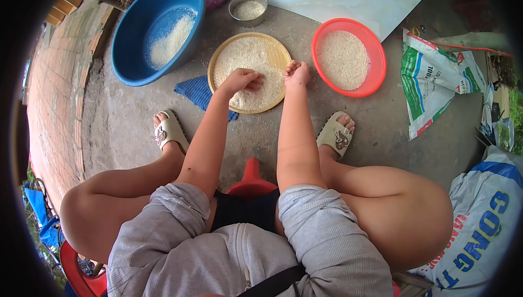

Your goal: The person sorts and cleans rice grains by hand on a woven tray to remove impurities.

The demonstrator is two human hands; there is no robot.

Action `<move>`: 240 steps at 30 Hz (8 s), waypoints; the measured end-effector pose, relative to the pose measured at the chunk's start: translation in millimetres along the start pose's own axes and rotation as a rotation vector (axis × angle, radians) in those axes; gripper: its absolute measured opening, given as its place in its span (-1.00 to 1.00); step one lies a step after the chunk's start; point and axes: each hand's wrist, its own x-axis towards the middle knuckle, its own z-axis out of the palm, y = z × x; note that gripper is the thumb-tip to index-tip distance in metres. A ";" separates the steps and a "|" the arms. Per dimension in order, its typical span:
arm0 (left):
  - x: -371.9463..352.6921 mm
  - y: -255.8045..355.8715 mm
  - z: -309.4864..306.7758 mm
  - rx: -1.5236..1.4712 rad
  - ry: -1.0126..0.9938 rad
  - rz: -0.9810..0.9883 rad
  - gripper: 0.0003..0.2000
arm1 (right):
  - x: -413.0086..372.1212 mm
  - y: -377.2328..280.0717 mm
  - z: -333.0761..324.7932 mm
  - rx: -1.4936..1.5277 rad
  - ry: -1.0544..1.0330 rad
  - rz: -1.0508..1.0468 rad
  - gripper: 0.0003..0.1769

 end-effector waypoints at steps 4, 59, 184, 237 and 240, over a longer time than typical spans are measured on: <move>-7.7 1.8 -25.2 -0.137 0.223 0.214 -0.69 | 0.2 0.3 -3.0 -0.016 -0.026 -0.007 -0.61; 15.2 -22.5 -24.5 0.617 0.718 0.547 -0.73 | -62.8 56.1 30.0 -1.058 0.198 -0.775 -0.45; -49.8 -77.7 -101.2 -0.165 0.924 0.388 -0.68 | -54.9 50.4 11.1 -1.343 -0.025 -0.987 -0.65; -13.8 -21.0 -14.6 0.063 0.976 0.404 -0.67 | -7.4 -21.0 -49.9 -0.956 -0.033 -0.936 -0.63; -18.7 -46.5 -66.4 -0.038 0.981 0.431 -0.66 | -38.1 14.9 -14.6 -1.149 0.039 -0.925 -0.64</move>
